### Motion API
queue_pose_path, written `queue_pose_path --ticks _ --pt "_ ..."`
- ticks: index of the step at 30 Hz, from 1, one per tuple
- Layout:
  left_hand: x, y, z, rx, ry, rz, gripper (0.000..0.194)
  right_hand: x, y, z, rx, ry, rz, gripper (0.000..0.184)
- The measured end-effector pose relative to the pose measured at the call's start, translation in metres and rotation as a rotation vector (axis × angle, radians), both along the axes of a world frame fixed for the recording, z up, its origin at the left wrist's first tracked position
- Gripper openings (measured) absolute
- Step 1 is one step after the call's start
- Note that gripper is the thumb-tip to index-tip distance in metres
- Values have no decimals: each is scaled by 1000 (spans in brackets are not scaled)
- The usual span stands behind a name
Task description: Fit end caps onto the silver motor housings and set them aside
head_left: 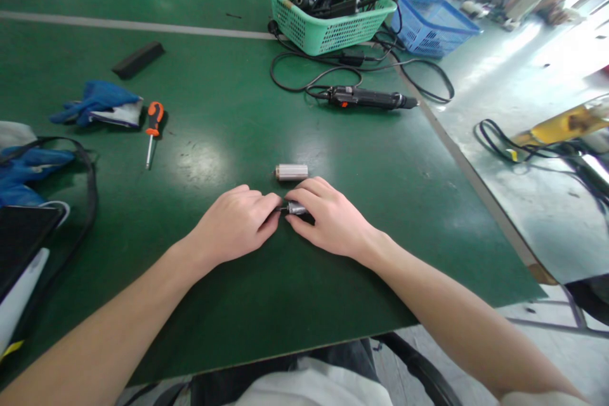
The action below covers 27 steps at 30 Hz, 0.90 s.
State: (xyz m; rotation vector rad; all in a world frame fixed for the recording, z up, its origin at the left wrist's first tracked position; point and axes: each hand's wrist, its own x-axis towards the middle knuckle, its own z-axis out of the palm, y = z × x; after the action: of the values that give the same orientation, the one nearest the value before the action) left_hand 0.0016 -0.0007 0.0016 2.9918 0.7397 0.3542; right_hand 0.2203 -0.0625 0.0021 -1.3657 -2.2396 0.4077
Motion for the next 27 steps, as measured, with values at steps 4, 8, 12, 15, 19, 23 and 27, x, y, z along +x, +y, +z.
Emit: queue_pose_path --ticks 4,8,12,15,19,23,27 --pt "1 0 1 -2 11 1 24 1 0 0 3 4 0 18" --pt "2 0 1 7 6 3 22 1 0 -1 10 14 1 18" --pt "1 0 1 -3 9 3 22 1 0 -2 15 8 -1 18" --pt "0 0 1 -20 10 4 22 1 0 -1 17 8 -1 17" --pt "0 0 0 -32 18 5 23 1 0 -1 17 7 0 18" --pt "0 0 -1 -32 21 3 22 1 0 -1 11 11 2 19" --pt "0 1 0 -8 8 11 22 1 0 -1 14 18 1 18"
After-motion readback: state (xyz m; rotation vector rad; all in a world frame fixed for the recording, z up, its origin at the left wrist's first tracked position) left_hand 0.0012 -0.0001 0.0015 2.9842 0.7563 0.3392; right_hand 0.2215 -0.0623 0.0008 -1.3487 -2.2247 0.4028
